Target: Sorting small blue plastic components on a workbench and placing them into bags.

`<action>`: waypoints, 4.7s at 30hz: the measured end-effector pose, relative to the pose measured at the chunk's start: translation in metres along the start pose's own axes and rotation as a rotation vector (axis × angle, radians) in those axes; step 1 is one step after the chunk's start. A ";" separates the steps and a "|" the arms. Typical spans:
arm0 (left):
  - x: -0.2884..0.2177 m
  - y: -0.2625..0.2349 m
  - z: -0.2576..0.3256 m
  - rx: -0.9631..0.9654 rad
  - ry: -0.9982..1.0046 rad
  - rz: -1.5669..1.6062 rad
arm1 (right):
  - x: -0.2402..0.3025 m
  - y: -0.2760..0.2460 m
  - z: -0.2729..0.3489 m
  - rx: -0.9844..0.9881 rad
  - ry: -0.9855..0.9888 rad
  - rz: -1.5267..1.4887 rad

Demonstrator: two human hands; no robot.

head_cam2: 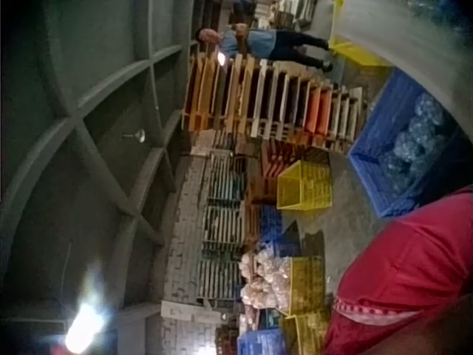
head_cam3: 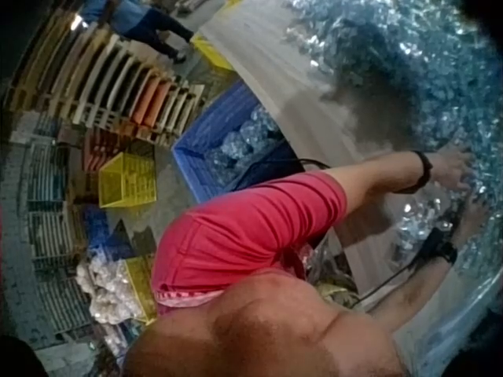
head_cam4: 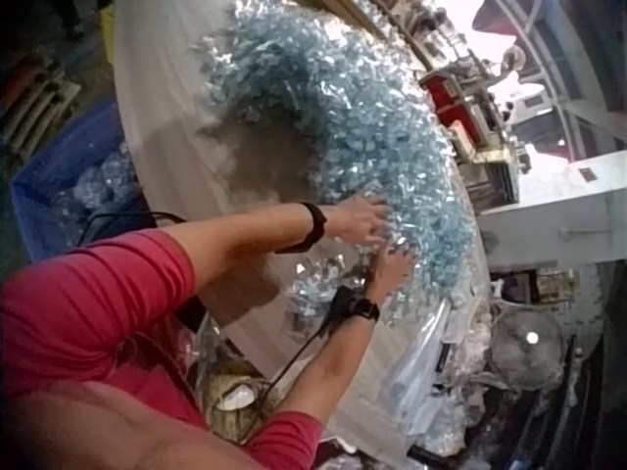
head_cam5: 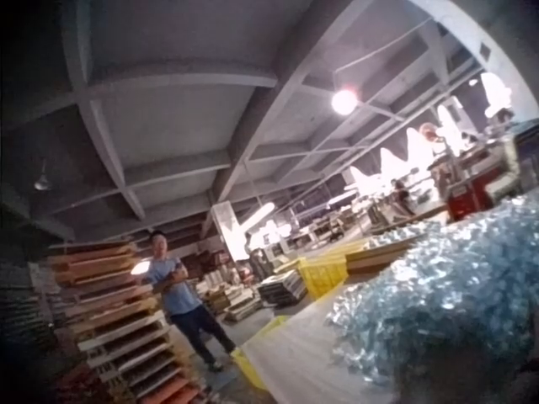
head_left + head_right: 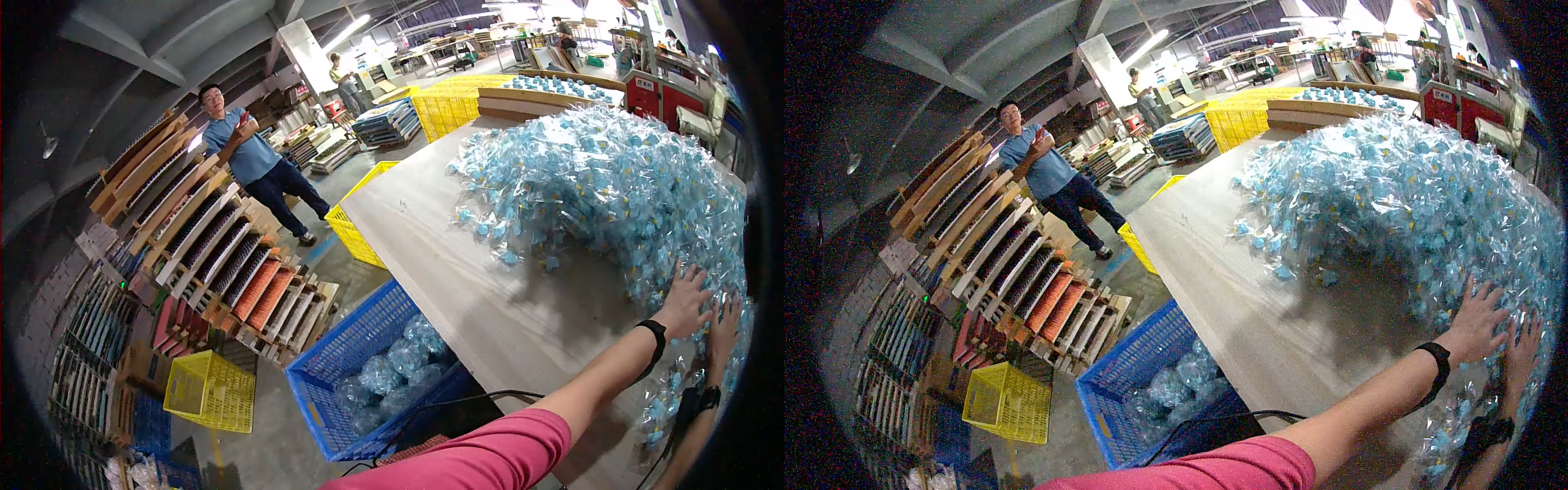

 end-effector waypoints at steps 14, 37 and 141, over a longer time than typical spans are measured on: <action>-0.003 -0.006 -0.001 0.020 0.002 -0.006 | -0.011 0.029 -0.017 -0.140 -0.094 -0.057; 0.010 -0.018 -0.010 0.186 -0.016 -0.211 | 0.004 -0.009 -0.001 -0.174 -0.210 -0.261; -0.166 -0.148 0.155 0.425 0.205 0.188 | 0.014 -0.327 0.252 -0.306 -1.033 -1.241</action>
Point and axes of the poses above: each hand's wrist, its own z-axis away from the middle knuckle, its own y-axis out of the palm, x = y × z, the point moved 1 cm from there along -z, towards the middle knuckle, and after that the axes turned 12 degrees about z, right-handed, at the moved point
